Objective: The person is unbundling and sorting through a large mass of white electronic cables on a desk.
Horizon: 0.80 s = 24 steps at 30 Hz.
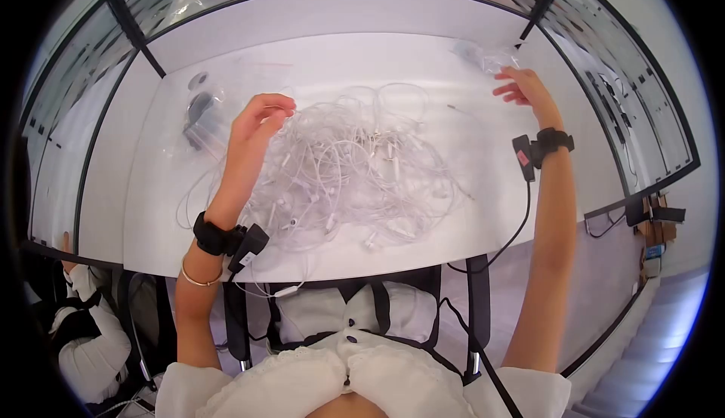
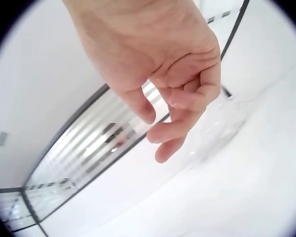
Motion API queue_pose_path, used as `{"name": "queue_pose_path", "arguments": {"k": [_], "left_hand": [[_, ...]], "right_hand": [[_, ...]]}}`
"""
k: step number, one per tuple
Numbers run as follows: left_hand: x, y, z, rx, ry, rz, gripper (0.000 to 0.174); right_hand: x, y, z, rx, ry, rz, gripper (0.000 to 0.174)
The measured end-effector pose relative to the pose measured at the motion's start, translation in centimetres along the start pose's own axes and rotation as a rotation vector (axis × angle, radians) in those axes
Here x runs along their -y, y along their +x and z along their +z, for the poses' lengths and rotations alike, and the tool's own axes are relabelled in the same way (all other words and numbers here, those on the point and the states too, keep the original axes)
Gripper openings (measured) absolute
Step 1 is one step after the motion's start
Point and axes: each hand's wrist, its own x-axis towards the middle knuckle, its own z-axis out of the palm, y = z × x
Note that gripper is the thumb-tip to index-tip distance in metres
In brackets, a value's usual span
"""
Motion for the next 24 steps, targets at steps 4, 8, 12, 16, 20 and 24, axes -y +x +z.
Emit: {"name": "queue_pose_path", "arguments": {"k": [4, 8, 12, 16, 20, 24], "left_hand": [[-0.4, -0.6, 0.4, 0.124, 0.367, 0.086, 0.028], [0.2, -1.4, 0.9, 0.281, 0.647, 0.134, 0.044], [0.6, -1.7, 0.7, 0.361, 0.712, 0.201, 0.048], [0.0, -1.6, 0.7, 0.391, 0.674, 0.190, 0.047], [-0.2, -1.5, 0.9, 0.392, 0.565, 0.166, 0.041], [-0.3, -1.4, 1.0, 0.385, 0.539, 0.163, 0.034]], "right_hand": [[4.6, -2.1, 4.7, 0.175, -0.021, -0.227, 0.042], [7.8, -6.3, 10.7, 0.404, -0.126, -0.435, 0.036], [6.9, -7.0, 14.0, 0.299, -0.339, -0.560, 0.033], [6.6, -6.5, 14.8, 0.349, -0.384, -0.516, 0.032], [6.5, -6.0, 15.3, 0.324, -0.392, -0.585, 0.021], [6.3, -5.3, 15.5, 0.205, -0.310, -0.685, 0.017]]}}
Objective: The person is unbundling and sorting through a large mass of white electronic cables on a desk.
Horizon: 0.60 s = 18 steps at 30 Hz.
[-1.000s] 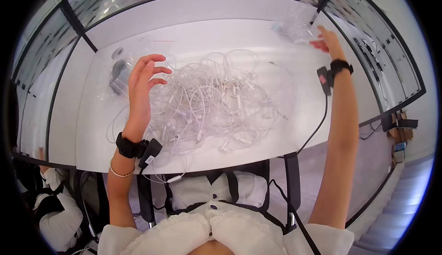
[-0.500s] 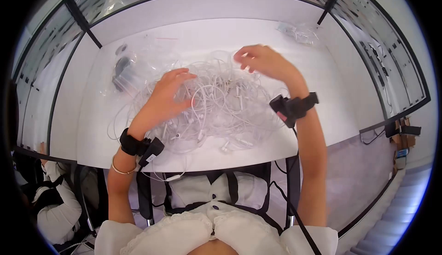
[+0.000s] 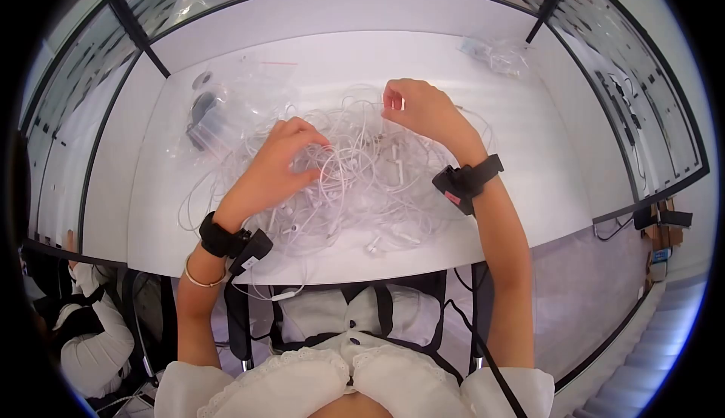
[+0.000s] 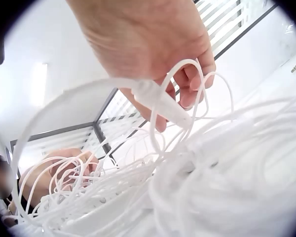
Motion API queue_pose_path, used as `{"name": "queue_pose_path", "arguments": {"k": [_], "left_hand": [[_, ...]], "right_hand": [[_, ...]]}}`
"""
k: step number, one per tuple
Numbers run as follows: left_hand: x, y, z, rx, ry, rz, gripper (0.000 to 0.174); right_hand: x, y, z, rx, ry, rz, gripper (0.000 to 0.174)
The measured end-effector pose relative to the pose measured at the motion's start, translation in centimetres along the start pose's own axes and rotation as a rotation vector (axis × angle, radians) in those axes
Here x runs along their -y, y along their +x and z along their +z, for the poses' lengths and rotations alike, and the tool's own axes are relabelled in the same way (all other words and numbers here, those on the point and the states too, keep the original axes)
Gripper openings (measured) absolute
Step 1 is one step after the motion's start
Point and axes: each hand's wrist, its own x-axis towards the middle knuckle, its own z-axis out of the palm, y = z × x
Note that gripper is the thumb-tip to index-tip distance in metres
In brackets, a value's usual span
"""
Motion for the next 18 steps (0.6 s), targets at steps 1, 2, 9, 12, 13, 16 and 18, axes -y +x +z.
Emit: {"name": "queue_pose_path", "arguments": {"k": [1, 2, 9, 12, 13, 16, 18], "left_hand": [[0.0, 0.1, 0.0, -0.037, -0.010, -0.009, 0.032], [0.0, 0.1, -0.1, -0.076, -0.020, -0.018, 0.031], [0.4, 0.8, -2.1, -0.549, 0.009, -0.037, 0.024], [1.0, 0.9, -3.7, -0.683, 0.084, -0.013, 0.017], [1.1, 0.9, -4.2, -0.710, 0.092, -0.060, 0.015], [1.6, 0.7, -6.2, -0.793, 0.041, -0.139, 0.010], [3.0, 0.9, -7.5, -0.847, -0.101, -0.121, 0.008]], "right_hand": [[0.0, 0.0, -0.3, -0.036, 0.029, 0.000, 0.017], [0.2, 0.1, -0.7, -0.070, 0.059, -0.002, 0.017], [0.8, 0.9, -6.3, -0.224, 0.581, 0.056, 0.037], [1.5, 0.9, -9.3, -0.316, 0.634, 0.043, 0.039], [1.7, 0.7, -10.1, -0.363, 0.658, 0.039, 0.039], [0.9, 0.4, -11.4, -0.495, 0.719, -0.010, 0.038], [-0.5, 0.5, -12.1, -0.559, 0.808, -0.058, 0.037]]}}
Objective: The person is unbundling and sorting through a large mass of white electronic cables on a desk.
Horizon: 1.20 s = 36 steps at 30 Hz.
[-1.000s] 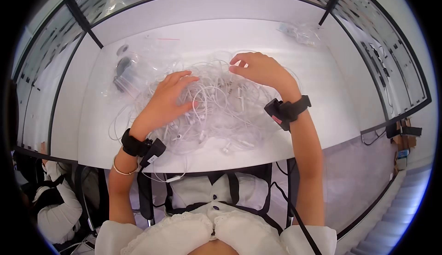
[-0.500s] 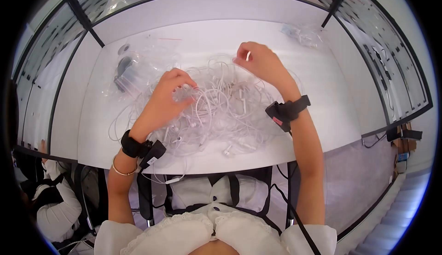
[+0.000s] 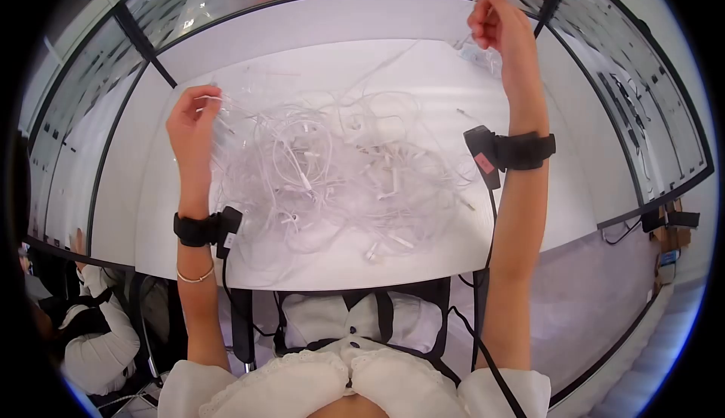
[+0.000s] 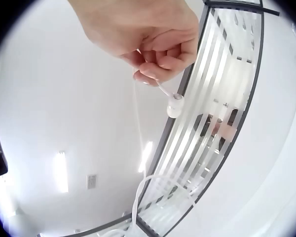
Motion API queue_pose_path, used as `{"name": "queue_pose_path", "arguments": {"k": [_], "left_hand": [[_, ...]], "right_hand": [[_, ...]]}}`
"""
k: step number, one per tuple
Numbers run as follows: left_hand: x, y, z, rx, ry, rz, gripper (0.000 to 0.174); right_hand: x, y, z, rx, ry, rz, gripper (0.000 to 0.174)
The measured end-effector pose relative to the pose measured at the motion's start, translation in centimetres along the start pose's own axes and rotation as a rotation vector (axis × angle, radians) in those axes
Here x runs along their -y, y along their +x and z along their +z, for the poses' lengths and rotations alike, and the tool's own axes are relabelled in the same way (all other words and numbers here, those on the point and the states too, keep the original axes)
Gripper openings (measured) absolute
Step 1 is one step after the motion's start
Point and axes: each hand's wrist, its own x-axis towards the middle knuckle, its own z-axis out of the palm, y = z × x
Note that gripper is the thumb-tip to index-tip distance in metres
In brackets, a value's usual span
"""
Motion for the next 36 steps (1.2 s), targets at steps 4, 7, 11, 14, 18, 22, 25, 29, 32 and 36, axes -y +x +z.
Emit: {"name": "queue_pose_path", "arguments": {"k": [4, 7, 11, 14, 18, 22, 25, 29, 32, 36], "left_hand": [[0.1, 2.6, -2.2, -0.010, -0.087, -0.028, 0.018], [0.4, 5.6, -4.2, -0.024, -0.056, -0.036, 0.020], [-0.1, 8.6, -6.0, -0.098, -0.072, -0.036, 0.020], [-0.3, 10.2, -6.5, -0.097, -0.098, -0.041, 0.021], [-1.5, 10.0, -5.1, 0.078, -0.067, -0.034, 0.020], [-2.2, 9.1, -3.4, 0.296, 0.018, -0.094, 0.021], [-2.6, 8.4, -2.8, 0.372, 0.082, -0.062, 0.027], [-4.4, 7.8, -2.7, 0.457, 0.117, -0.026, 0.026], [-4.6, 7.7, -2.8, 0.615, 0.101, -0.023, 0.024], [-5.3, 7.4, -2.8, 0.705, 0.088, -0.104, 0.025]], "right_hand": [[-0.3, 1.1, -2.4, -0.183, 0.171, 0.060, 0.034], [-0.9, 1.3, -4.5, -0.194, 0.237, 0.045, 0.033], [-1.8, 0.8, -4.9, -0.239, -0.149, 0.089, 0.036], [-3.4, 1.0, -3.7, 0.033, -0.352, 0.104, 0.033], [-4.0, 0.6, -0.6, 0.438, -0.513, 0.248, 0.032], [-4.1, -1.1, 2.3, 0.606, -0.816, 0.321, 0.037], [-5.2, -2.1, 4.1, 0.485, -0.927, 0.082, 0.040], [-1.8, -2.8, 9.3, 0.635, -0.590, -0.090, 0.040], [-1.3, -3.3, 13.5, 0.766, -0.556, -0.162, 0.040], [-2.9, -2.5, 16.9, 0.765, -0.610, -0.146, 0.028]]}}
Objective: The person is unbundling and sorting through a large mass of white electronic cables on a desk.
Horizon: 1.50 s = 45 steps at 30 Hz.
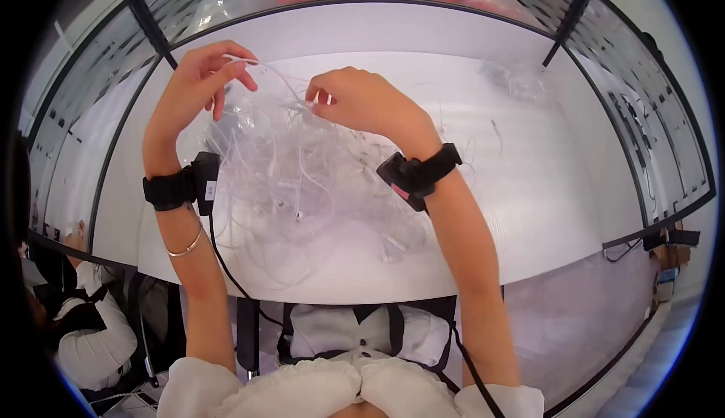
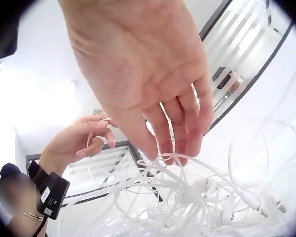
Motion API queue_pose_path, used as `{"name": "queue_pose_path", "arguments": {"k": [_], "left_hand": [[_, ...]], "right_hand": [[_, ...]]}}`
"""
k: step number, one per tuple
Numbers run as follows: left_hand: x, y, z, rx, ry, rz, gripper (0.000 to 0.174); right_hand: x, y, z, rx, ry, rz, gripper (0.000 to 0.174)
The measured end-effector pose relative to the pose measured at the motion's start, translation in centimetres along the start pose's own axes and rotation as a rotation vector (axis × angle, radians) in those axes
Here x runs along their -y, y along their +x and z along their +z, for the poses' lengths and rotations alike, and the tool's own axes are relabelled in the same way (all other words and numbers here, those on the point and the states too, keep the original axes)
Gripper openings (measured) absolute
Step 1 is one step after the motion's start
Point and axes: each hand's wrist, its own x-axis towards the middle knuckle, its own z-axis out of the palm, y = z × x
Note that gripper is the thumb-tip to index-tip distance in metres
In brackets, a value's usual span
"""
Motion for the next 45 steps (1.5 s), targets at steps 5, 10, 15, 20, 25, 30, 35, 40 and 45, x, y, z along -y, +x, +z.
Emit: {"name": "queue_pose_path", "arguments": {"k": [5, 10, 15, 20, 25, 30, 35, 40, 45], "left_hand": [[0.3, -0.9, -0.2, 0.203, 0.108, -0.117, 0.030], [1.8, -1.1, -0.6, 0.277, 0.327, -0.173, 0.050], [2.6, -0.8, -1.2, 0.265, 0.361, -0.234, 0.051], [1.1, -1.3, 0.1, 0.241, 0.407, 0.100, 0.035], [0.0, 0.6, 2.9, 0.177, 0.166, 0.240, 0.025], [2.4, 2.0, 4.8, 0.343, 0.122, 0.133, 0.019], [1.6, 2.2, 5.3, 0.490, -0.077, 0.074, 0.012], [1.0, 1.9, 4.7, 0.564, -0.328, 0.105, 0.014], [0.3, 1.7, 4.4, 0.482, -0.327, 0.060, 0.015]], "right_hand": [[-0.6, 0.7, -0.5, 0.025, 0.097, -0.079, 0.020], [-1.1, -0.8, -2.4, -0.061, 0.096, 0.031, 0.021], [-0.8, -1.8, -4.2, 0.057, 0.103, 0.191, 0.029], [0.7, -1.9, -4.1, 0.082, 0.363, 0.275, 0.031], [1.4, -1.5, -3.4, -0.029, 0.327, 0.031, 0.029], [0.8, -1.2, -3.9, -0.141, 0.293, -0.004, 0.027], [1.6, -1.7, -4.9, -0.106, 0.376, -0.016, 0.025], [2.7, -3.2, -6.5, -0.033, 0.372, 0.088, 0.025], [3.3, -4.4, -7.6, 0.018, 0.285, 0.132, 0.023]]}}
